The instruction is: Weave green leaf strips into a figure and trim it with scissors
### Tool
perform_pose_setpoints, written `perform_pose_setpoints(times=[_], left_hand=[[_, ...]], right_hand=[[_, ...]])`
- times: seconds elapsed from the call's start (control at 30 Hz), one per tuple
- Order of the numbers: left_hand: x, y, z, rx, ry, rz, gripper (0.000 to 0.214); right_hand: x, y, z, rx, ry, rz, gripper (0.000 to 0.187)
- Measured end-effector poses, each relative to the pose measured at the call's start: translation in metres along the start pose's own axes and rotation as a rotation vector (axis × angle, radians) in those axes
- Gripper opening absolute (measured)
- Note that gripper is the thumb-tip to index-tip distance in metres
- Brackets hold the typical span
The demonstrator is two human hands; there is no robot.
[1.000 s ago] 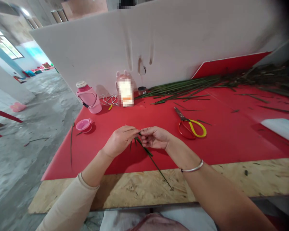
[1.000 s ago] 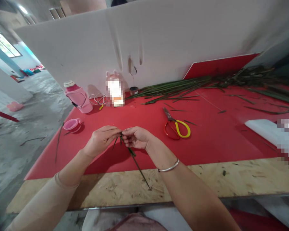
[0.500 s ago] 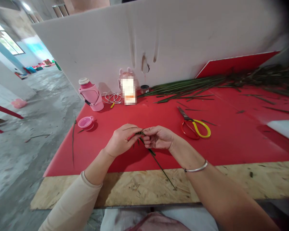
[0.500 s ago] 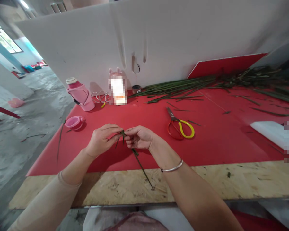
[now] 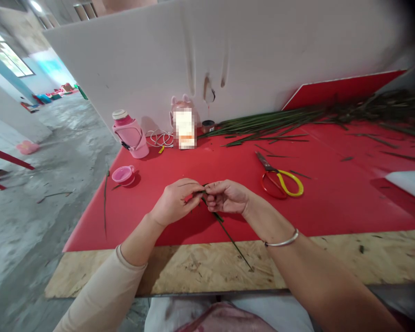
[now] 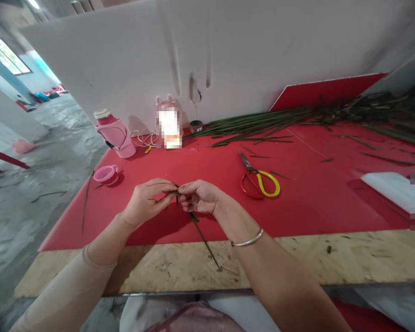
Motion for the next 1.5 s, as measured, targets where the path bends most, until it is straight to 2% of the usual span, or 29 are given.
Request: perform_pose_setpoints(times=[0.13,0.23,0.3,0.37,0.47,0.57,0.67,0.77,0.83,0.93,1.07,1.13,1.2,1.3,1.4,1.5], left_hand=[[-0.001,0.004,0.0,-0.016,-0.061,0.093,0.018],[-0.008,0.019,0.002,-0.118,-0.269,0.38,0.013],[-0.018,0.031,-0.002,-0.295,-0.445,0.646,0.013],[-0.026,0.038,-0.012,-0.521,-0.603,0.85,0.017],[-0.029,0.039,-0.024,-0.788,-0.737,0.971,0.022],[-0.028,0.036,-0.031,-0.918,-0.784,1.012,0.023],[-0.027,0.033,-0.033,-0.976,-0.809,1.017,0.02],[-0.026,0.031,-0.032,-0.951,-0.806,0.976,0.018],[-0.026,0.031,-0.032,-0.892,-0.779,0.937,0.016],[-0.024,0.029,-0.026,-0.684,-0.69,0.844,0.015],[-0.016,0.019,-0.011,-0.276,-0.496,0.57,0.016],[-0.011,0.013,-0.006,-0.131,-0.407,0.439,0.015],[-0.01,0.011,-0.003,-0.059,-0.385,0.399,0.013],[-0.015,0.019,-0.004,-0.138,-0.454,0.548,0.013],[-0.021,0.027,-0.014,-0.417,-0.562,0.771,0.015],[-0.026,0.031,-0.025,-0.719,-0.67,0.933,0.017]], right_hand=[[0.002,0.003,-0.003,-0.024,-0.035,0.079,0.007],[-0.002,0.014,-0.004,-0.058,-0.162,0.307,0.014],[-0.006,0.021,-0.007,-0.122,-0.237,0.464,0.019],[-0.009,0.026,-0.011,-0.232,-0.299,0.589,0.023],[-0.015,0.03,-0.015,-0.415,-0.419,0.755,0.019],[-0.024,0.032,-0.017,-0.59,-0.562,0.904,0.009],[-0.035,0.031,-0.024,-0.766,-0.666,1.015,0.009],[-0.04,0.031,-0.029,-0.85,-0.702,1.04,0.009],[-0.04,0.031,-0.028,-0.827,-0.712,1.02,0.008],[-0.034,0.031,-0.021,-0.663,-0.663,0.946,0.005],[-0.022,0.031,-0.011,-0.401,-0.511,0.832,0.005],[-0.019,0.031,-0.008,-0.346,-0.462,0.798,0.006],[-0.018,0.03,-0.008,-0.357,-0.457,0.796,0.005],[-0.027,0.032,-0.013,-0.525,-0.577,0.908,0.005],[-0.039,0.032,-0.024,-0.777,-0.71,1.054,0.012],[-0.045,0.031,-0.03,-0.962,-0.758,1.12,0.016]])
Point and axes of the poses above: each hand's wrist, its own x-axis towards the middle knuckle, its own z-axis out of the back of the hand, y = z × x, the point moved 6 cm from there along x, towards the middle knuckle, and after that the axes turned 15 degrees about -z, right-handed, at the moved point
